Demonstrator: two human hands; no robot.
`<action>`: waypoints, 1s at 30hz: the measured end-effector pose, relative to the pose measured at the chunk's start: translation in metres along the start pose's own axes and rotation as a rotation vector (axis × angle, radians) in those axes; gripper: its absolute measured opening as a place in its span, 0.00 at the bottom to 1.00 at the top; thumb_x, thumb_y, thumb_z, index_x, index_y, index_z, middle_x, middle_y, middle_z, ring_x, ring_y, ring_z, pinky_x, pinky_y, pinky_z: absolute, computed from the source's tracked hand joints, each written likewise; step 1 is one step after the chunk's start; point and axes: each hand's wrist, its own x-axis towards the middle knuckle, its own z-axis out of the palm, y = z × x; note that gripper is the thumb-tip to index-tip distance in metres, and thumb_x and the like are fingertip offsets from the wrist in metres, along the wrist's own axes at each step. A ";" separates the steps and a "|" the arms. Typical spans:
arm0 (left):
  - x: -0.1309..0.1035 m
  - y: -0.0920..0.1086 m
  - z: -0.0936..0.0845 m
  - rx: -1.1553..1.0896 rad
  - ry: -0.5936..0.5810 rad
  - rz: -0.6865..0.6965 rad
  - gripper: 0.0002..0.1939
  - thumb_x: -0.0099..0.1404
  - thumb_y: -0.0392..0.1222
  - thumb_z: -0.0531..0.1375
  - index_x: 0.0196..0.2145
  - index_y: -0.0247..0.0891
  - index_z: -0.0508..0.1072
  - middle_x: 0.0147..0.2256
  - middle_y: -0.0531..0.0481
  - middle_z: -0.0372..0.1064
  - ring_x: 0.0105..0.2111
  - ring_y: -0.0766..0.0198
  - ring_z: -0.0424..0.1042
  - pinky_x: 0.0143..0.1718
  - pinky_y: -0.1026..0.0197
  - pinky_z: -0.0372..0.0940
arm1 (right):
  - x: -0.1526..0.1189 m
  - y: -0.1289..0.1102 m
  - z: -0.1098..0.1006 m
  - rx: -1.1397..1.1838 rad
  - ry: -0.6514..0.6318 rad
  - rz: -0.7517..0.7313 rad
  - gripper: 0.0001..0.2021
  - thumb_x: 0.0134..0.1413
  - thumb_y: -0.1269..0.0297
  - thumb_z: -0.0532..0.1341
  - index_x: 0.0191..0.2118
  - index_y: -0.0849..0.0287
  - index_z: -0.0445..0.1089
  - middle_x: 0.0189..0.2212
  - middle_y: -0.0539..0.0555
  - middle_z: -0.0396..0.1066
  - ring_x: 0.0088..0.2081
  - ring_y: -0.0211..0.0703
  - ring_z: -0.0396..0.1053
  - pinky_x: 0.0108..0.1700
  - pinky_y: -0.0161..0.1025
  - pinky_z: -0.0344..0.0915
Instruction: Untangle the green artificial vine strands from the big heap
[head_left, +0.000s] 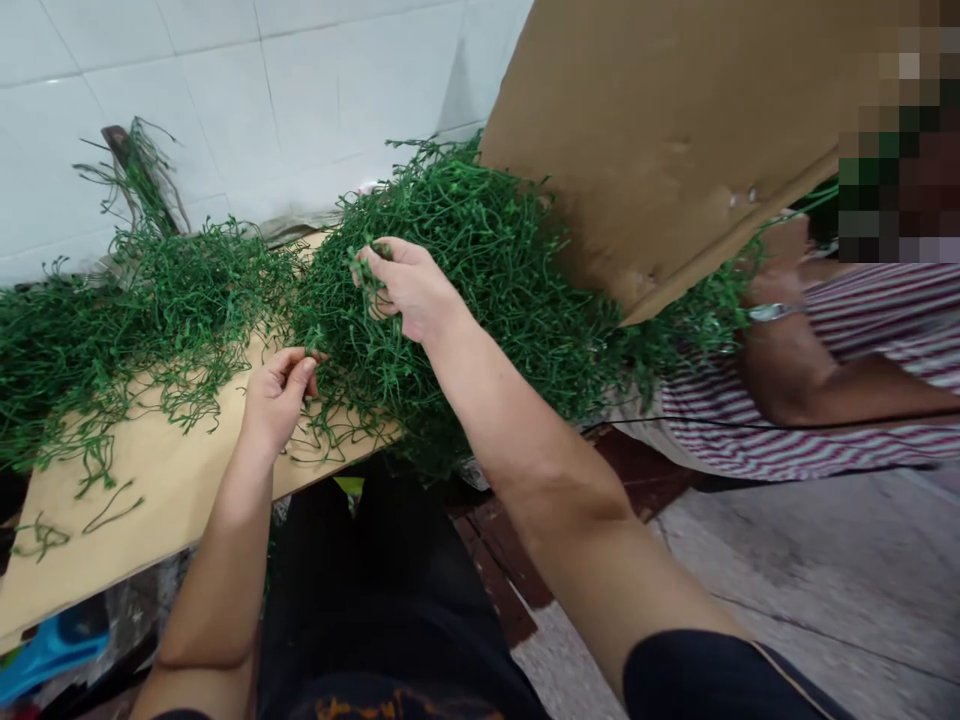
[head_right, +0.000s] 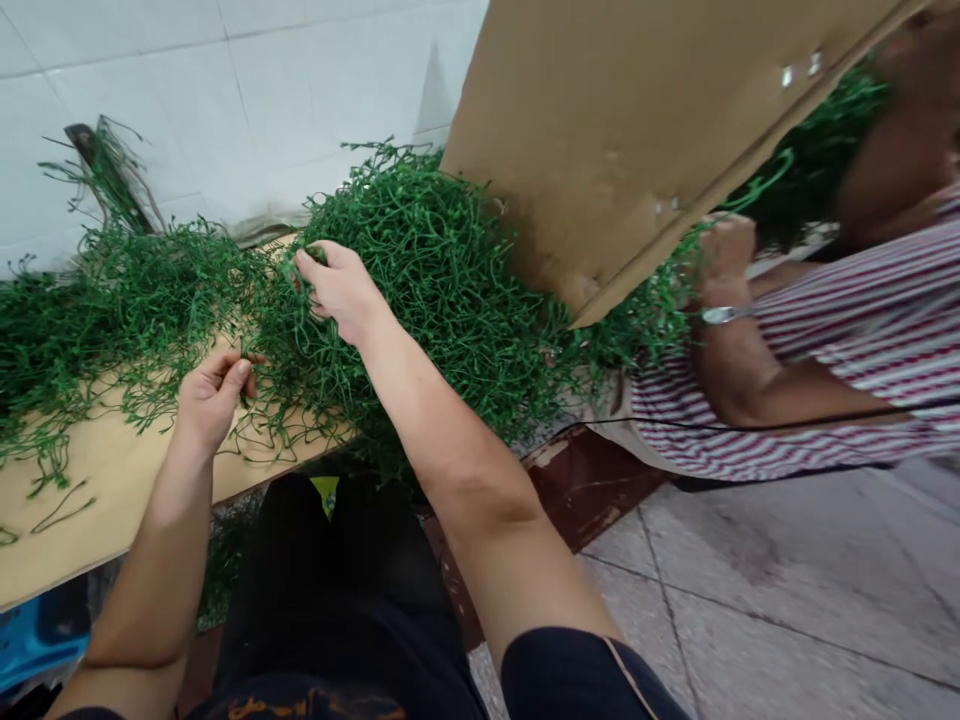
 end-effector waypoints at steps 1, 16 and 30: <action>0.000 -0.002 0.000 -0.015 0.008 0.003 0.15 0.55 0.52 0.61 0.28 0.37 0.70 0.16 0.56 0.61 0.18 0.70 0.60 0.22 0.65 0.57 | -0.006 -0.001 0.003 0.015 -0.010 0.029 0.12 0.55 0.58 0.58 0.29 0.58 0.56 0.19 0.43 0.53 0.15 0.22 0.41 0.15 0.24 0.39; 0.011 -0.015 -0.004 0.035 0.030 0.075 0.15 0.56 0.53 0.60 0.30 0.37 0.74 0.27 0.50 0.72 0.30 0.66 0.69 0.36 0.62 0.64 | -0.044 -0.002 0.014 -0.037 -0.254 0.142 0.17 0.40 0.55 0.68 0.31 0.61 0.65 0.16 0.40 0.50 0.16 0.23 0.41 0.15 0.28 0.37; 0.022 -0.014 -0.013 0.326 0.133 0.139 0.08 0.57 0.41 0.55 0.26 0.37 0.71 0.24 0.51 0.68 0.27 0.66 0.66 0.33 0.63 0.61 | -0.059 0.011 0.022 -0.161 -0.376 -0.020 0.16 0.43 0.54 0.64 0.23 0.62 0.61 0.20 0.45 0.55 0.24 0.28 0.51 0.24 0.31 0.47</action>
